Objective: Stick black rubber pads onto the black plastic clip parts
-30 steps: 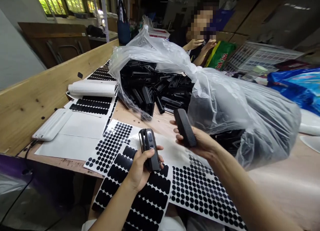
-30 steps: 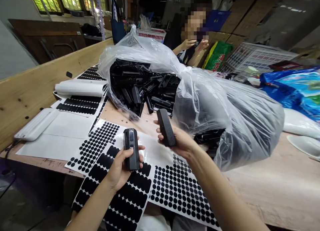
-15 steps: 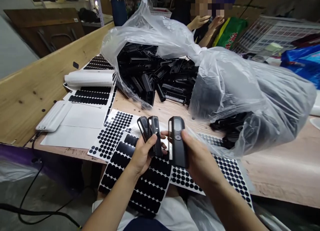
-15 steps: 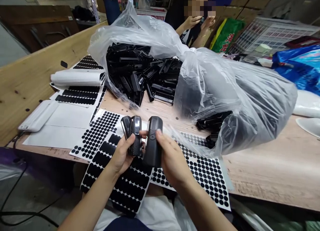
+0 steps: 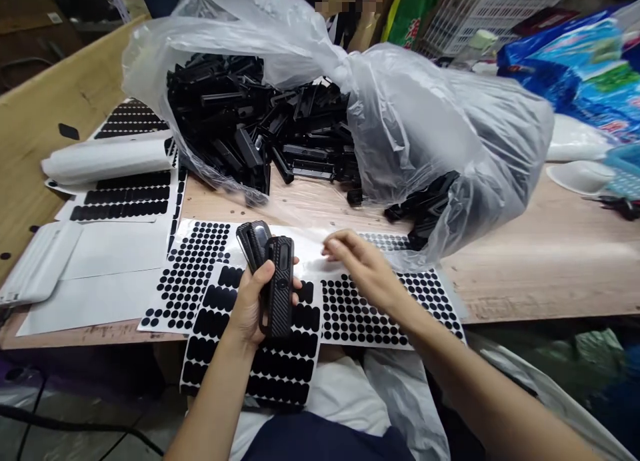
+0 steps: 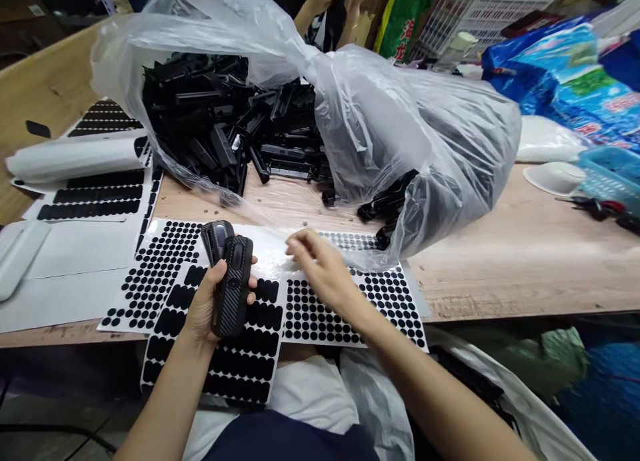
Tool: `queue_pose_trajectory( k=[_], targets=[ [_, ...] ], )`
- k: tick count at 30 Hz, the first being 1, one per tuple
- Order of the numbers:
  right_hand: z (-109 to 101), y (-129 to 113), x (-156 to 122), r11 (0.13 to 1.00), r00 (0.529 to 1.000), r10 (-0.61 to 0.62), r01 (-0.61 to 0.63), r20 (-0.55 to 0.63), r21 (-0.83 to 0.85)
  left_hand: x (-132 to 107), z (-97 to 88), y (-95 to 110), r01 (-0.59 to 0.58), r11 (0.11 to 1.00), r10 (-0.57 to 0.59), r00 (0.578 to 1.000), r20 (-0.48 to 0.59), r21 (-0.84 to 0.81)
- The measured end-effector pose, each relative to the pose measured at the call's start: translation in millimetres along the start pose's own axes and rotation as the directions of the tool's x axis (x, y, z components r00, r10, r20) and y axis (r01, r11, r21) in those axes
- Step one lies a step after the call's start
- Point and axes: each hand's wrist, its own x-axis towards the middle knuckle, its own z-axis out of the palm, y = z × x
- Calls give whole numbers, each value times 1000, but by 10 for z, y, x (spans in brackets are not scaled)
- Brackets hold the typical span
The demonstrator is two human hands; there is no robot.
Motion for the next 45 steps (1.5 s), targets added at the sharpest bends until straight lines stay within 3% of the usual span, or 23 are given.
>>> queue_pose_trajectory(
  k=[3, 7, 9, 13, 18, 26, 34, 38, 40, 42, 45],
  targets=[
    [-477, 239, 124, 909, 999, -28, 7, -43, -417, -1, 35, -9, 14, 999, -14, 1000, -3, 35],
    [-832, 548, 231, 656, 960, -275, 156, -41, -739, -9, 13, -38, 38, 993, -44, 998, 47, 114],
    [-844, 624, 218, 588, 944, -328, 225, 25, -777, -17, -8, -48, 53, 989, -61, 997, 51, 141],
    [-757, 596, 153, 583, 954, -279, 258, 108, -771, -34, -13, -40, 79, 985, -87, 995, 48, 151],
    [-748, 446, 180, 573, 977, -177, 201, 120, -795, -39, 20, -16, 70, 983, -78, 996, 41, 167],
    [-688, 338, 265, 574, 987, -142, 142, 73, -806, -50, 5, -28, 57, 981, -64, 997, 32, 185],
    [-743, 284, 473, 672, 985, 14, 120, 174, -730, -35, 35, -14, 60, 988, -68, 996, 54, 143],
    [-673, 137, 346, 719, 987, -106, 159, 119, -677, -30, 52, -31, 45, 994, -46, 999, 4, 98],
    [-541, -13, 205, 861, 994, -89, 112, 70, -495, -22, 47, -43, 42, 996, -42, 999, -5, 75],
    [-354, -177, 67, 988, 988, 28, -4, 154, -154, -15, 41, -55, 43, 997, -43, 999, -5, 67],
    [-60, -361, -46, 952, 922, 134, -222, 362, 213, -8, 41, -73, 18, 998, -16, 999, -28, 56]
  ],
)
